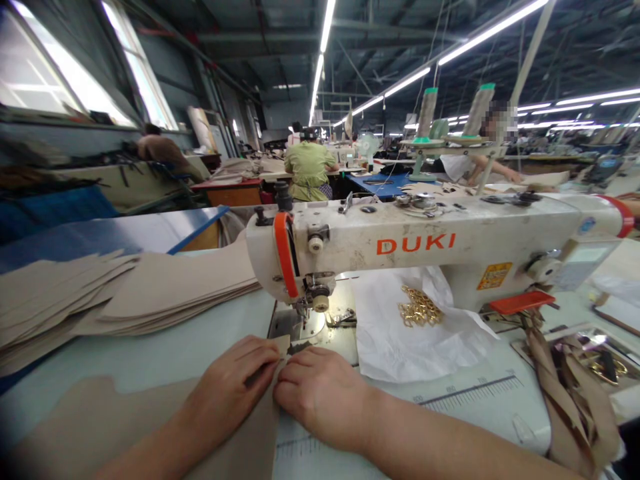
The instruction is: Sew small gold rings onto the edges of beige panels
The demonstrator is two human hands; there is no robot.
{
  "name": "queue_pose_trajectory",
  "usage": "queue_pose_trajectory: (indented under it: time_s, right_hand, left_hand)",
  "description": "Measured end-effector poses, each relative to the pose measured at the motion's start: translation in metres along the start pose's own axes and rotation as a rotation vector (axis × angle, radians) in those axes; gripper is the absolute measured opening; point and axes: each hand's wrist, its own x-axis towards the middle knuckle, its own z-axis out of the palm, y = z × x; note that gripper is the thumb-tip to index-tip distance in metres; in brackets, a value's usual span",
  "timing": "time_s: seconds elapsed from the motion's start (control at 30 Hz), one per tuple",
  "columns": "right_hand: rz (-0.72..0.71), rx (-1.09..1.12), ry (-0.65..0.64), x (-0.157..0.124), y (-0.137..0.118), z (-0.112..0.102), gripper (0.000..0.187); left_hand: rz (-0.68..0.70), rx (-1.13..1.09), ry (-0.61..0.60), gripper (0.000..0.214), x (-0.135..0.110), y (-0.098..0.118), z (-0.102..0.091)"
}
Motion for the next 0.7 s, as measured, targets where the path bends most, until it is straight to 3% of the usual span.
queue_pose_trajectory:
  time_s: [0.7]
  right_hand:
    - [0.073,-0.106,0.029,0.0012,-0.0021,0.0015,0.01]
  left_hand:
    - [-0.03,-0.057,-0.075,0.021,-0.0034,0.0038,-0.0068]
